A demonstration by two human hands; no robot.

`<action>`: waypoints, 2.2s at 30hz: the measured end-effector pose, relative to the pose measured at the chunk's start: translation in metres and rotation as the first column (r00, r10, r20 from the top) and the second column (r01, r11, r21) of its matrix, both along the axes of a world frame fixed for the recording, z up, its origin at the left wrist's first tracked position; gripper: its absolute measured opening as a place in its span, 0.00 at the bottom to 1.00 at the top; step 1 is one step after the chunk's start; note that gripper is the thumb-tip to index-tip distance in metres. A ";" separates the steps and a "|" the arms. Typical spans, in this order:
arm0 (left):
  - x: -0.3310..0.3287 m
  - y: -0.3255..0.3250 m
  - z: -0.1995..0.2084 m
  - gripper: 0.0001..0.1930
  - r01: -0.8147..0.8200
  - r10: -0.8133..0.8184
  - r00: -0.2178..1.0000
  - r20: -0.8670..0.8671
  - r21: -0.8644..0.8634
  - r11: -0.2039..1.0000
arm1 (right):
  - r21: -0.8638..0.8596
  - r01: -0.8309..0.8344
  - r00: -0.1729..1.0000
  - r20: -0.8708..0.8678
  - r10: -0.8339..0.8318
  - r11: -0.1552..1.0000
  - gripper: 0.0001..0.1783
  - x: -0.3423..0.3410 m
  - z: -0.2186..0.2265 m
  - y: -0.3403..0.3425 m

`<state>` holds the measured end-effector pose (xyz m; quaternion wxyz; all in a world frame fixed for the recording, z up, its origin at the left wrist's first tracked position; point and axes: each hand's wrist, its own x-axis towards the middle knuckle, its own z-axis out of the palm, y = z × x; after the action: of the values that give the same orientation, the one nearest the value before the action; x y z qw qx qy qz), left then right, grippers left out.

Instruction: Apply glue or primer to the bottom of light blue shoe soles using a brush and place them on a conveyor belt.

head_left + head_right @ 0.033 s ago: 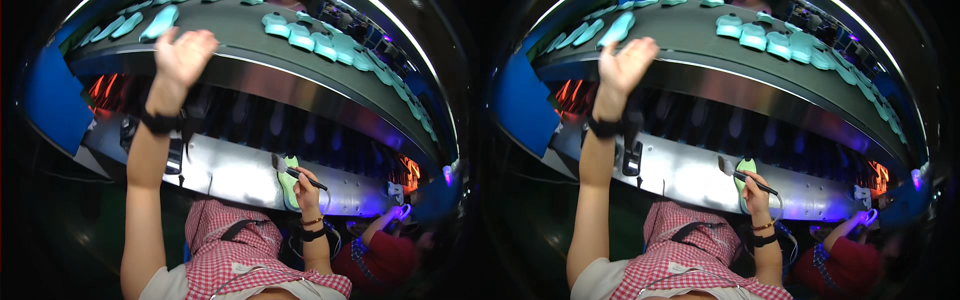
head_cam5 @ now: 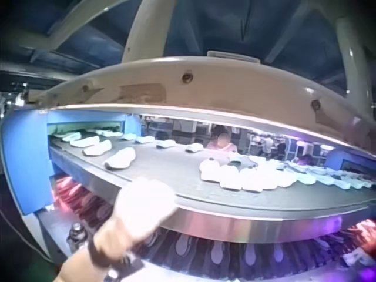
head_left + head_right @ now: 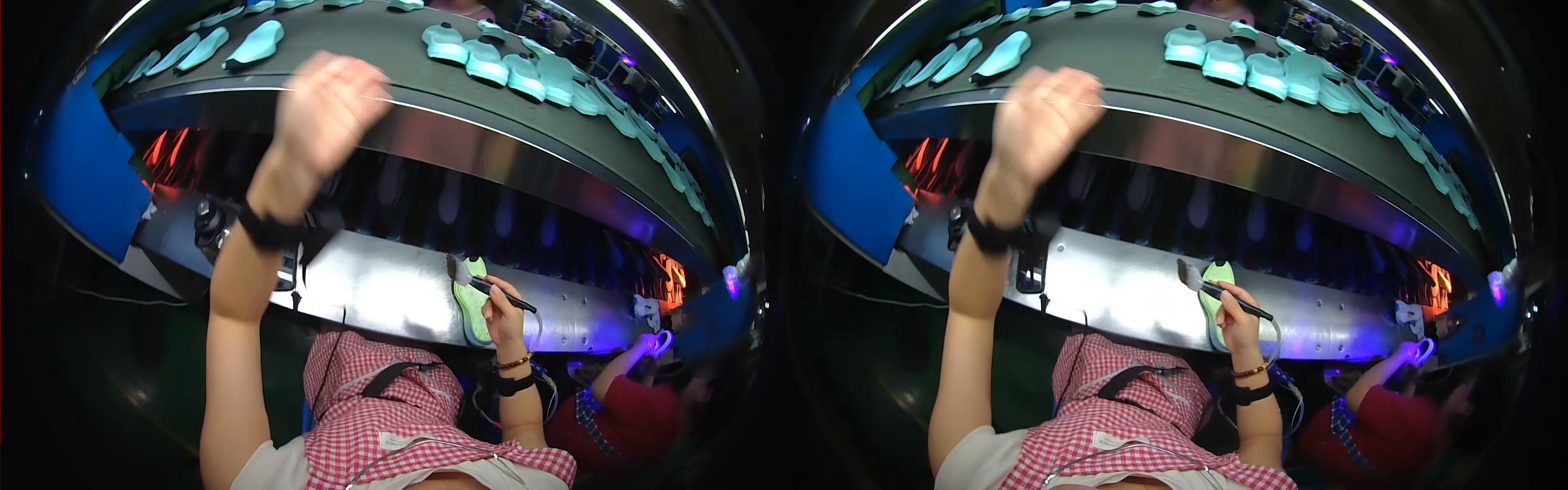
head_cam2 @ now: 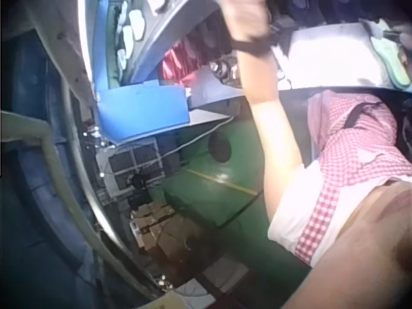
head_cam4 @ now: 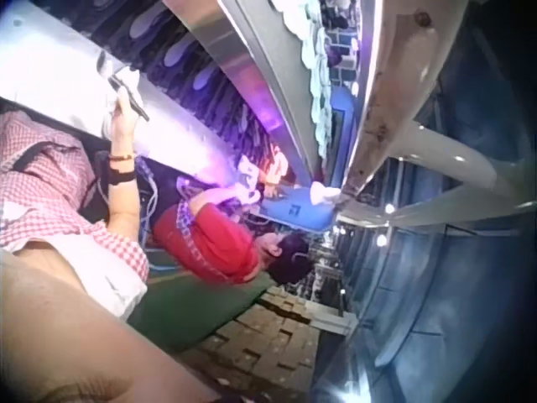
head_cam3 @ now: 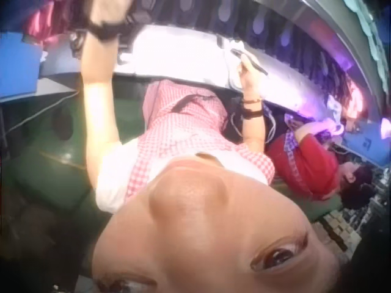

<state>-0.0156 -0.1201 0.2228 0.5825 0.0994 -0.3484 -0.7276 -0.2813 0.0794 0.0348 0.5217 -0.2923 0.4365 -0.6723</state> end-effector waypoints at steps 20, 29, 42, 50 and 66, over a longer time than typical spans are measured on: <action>-0.151 0.244 -0.052 0.22 0.990 -0.772 -0.102 0.627 -0.015 -0.143 | 0.205 0.042 0.999 0.021 -0.047 0.978 0.13 -0.037 -0.026 0.032; -0.163 0.269 0.021 0.13 0.808 -0.689 -0.170 0.705 -0.300 -0.507 | 0.290 -0.061 0.997 0.072 0.041 0.955 0.14 -0.016 -0.059 0.029; -0.087 0.156 -0.008 0.12 0.811 -0.455 0.585 0.671 -0.476 0.341 | 0.292 -0.211 0.977 0.096 0.191 0.933 0.14 -0.018 -0.035 0.004; -0.075 -0.047 0.067 0.16 0.490 0.601 0.152 0.784 -0.588 0.644 | 0.142 -0.017 0.989 0.149 -0.005 0.990 0.16 -0.038 -0.047 0.020; -0.048 -0.254 0.019 0.11 0.622 0.906 -0.157 0.393 -0.673 0.400 | 0.094 0.148 0.944 0.282 -0.169 0.985 0.14 -0.039 -0.056 0.052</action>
<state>-0.0634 -0.3746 0.2418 0.1540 0.3384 -0.9254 0.0732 -0.3206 0.1319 -0.0209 0.5342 -0.1359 0.4013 -0.7315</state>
